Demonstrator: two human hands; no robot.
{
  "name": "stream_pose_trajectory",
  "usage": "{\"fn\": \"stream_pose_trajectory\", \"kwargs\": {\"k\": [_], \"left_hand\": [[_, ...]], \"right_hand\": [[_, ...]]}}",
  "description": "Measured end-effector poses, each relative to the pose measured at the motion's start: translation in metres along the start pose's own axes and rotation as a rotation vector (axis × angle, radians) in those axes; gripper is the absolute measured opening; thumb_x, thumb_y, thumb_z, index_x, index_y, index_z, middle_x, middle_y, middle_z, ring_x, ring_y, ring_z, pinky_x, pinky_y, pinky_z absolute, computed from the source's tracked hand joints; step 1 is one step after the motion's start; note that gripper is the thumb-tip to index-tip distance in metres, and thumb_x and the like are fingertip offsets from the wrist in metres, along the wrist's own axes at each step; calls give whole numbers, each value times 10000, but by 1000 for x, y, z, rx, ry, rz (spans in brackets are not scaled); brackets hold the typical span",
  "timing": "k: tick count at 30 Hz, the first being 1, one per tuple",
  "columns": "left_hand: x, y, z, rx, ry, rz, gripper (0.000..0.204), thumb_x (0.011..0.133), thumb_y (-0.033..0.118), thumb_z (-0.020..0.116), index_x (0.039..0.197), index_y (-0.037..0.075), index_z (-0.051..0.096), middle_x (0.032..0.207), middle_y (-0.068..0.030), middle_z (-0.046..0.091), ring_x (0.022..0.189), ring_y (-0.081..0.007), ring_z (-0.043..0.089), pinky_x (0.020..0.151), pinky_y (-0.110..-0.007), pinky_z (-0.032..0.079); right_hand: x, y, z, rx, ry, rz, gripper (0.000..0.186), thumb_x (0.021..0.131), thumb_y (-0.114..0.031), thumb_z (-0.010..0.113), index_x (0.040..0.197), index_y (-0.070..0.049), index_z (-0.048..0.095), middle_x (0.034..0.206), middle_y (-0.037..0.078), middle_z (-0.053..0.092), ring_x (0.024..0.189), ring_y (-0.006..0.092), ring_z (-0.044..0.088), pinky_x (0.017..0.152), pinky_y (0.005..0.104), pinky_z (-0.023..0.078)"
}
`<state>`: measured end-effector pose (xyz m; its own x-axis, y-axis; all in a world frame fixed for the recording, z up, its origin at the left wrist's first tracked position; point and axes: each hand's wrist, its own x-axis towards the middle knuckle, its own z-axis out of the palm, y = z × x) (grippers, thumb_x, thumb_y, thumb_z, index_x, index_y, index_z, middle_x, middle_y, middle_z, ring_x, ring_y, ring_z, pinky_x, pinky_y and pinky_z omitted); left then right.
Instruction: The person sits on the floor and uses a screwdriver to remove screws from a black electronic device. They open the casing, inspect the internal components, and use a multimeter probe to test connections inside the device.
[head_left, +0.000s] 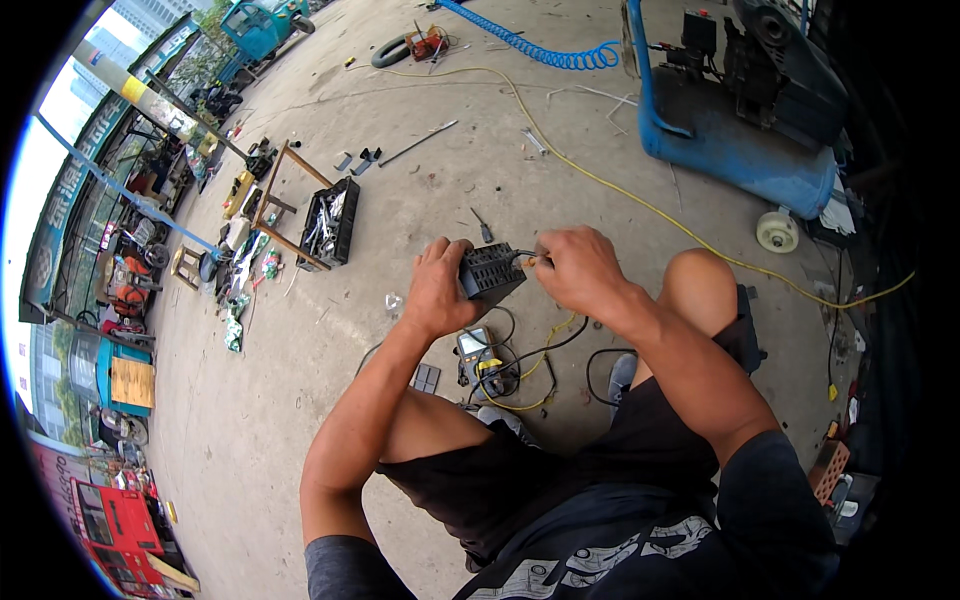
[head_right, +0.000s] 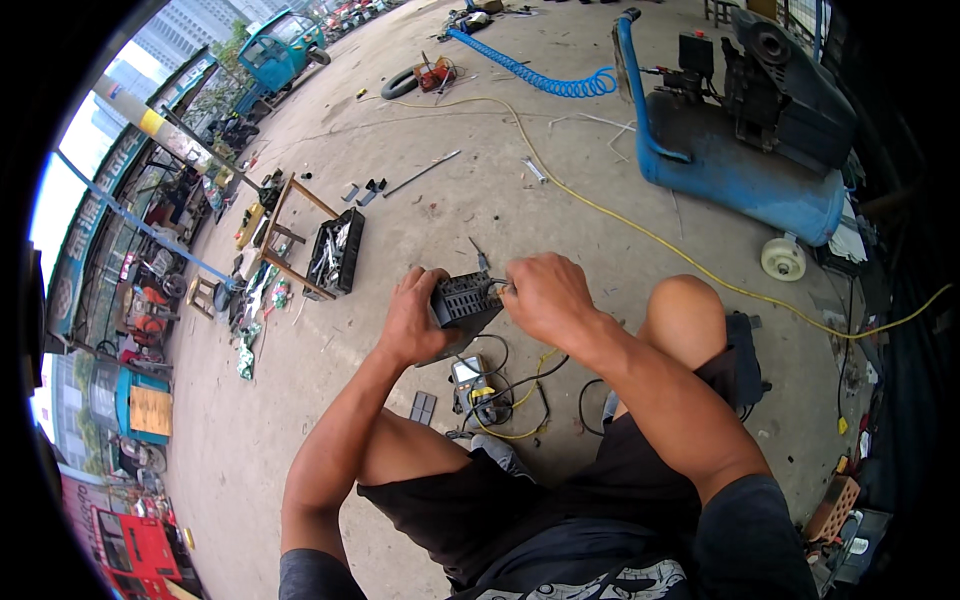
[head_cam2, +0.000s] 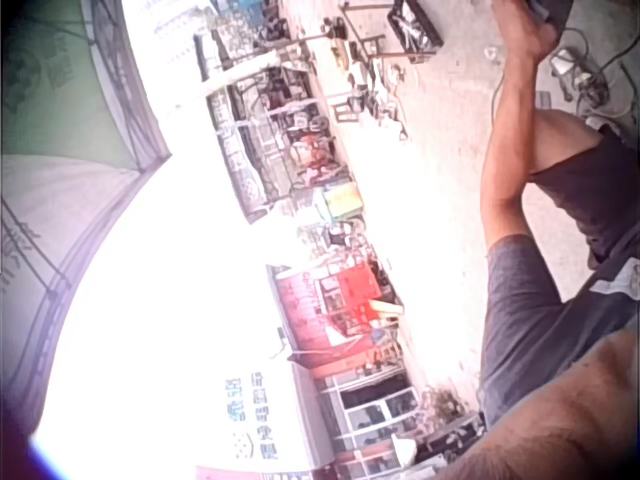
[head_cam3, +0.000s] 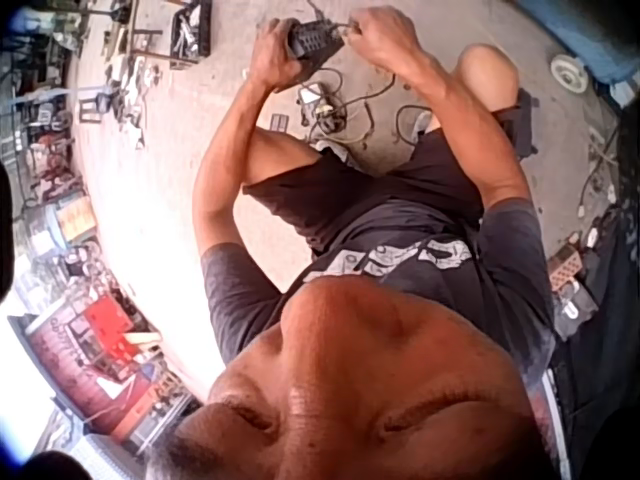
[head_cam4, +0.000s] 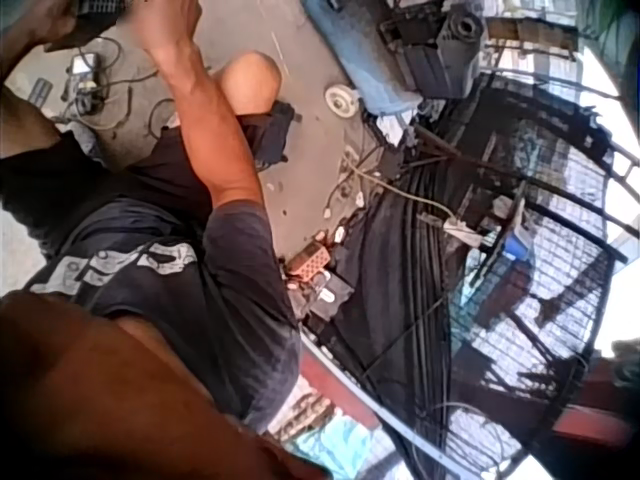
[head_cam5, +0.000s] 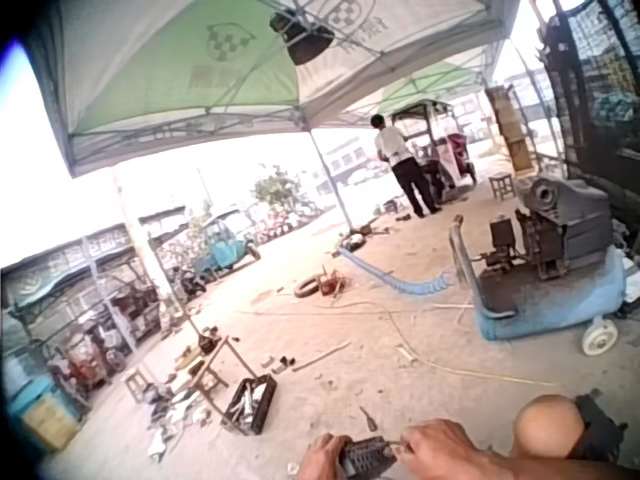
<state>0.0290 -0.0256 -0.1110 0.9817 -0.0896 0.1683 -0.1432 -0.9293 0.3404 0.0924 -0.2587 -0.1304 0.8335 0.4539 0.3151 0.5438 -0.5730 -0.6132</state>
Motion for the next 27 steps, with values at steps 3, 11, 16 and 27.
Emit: {"fn": "stream_pose_trajectory", "kwargs": {"k": [3, 11, 16, 27], "left_hand": [[1, 1, 0, 3, -11, -4, 759, 551, 199, 869, 1255, 51, 625, 1114, -161, 607, 1127, -393, 570, 1006, -466, 447], [0, -3, 3, -1, -1, -3, 760, 543, 197, 879, 1247, 50, 634, 1113, -166, 613, 1120, -393, 576, 1005, -466, 450], [0, 1, 0, 1, -9, 3, 759, 548, 194, 881, 1251, 57, 631, 1119, -165, 614, 1123, -393, 575, 1004, -467, 450], [1, 4, 0, 16, -21, 21, 734, 563, 194, 871, 1245, 64, 632, 1102, -158, 606, 1102, -391, 573, 984, -467, 449]], "right_hand": [[1, 5, 2, -158, -36, 40, 143, 827, -127, 677, 798, 9, 711, 823, 245, 713, 824, 448, 712, 737, 554, 564], [0, 11, 4, -235, -182, 11, 131, 827, -95, 663, 843, 15, 733, 841, 252, 723, 835, 435, 727, 736, 531, 583], [-5, 5, 10, -171, -136, -67, 123, 821, -105, 682, 853, -1, 740, 860, 228, 731, 836, 426, 725, 748, 516, 582], [5, -4, -11, 297, 70, -71, 82, 813, -104, 714, 836, -27, 732, 798, 187, 720, 797, 404, 705, 716, 493, 551]]}}
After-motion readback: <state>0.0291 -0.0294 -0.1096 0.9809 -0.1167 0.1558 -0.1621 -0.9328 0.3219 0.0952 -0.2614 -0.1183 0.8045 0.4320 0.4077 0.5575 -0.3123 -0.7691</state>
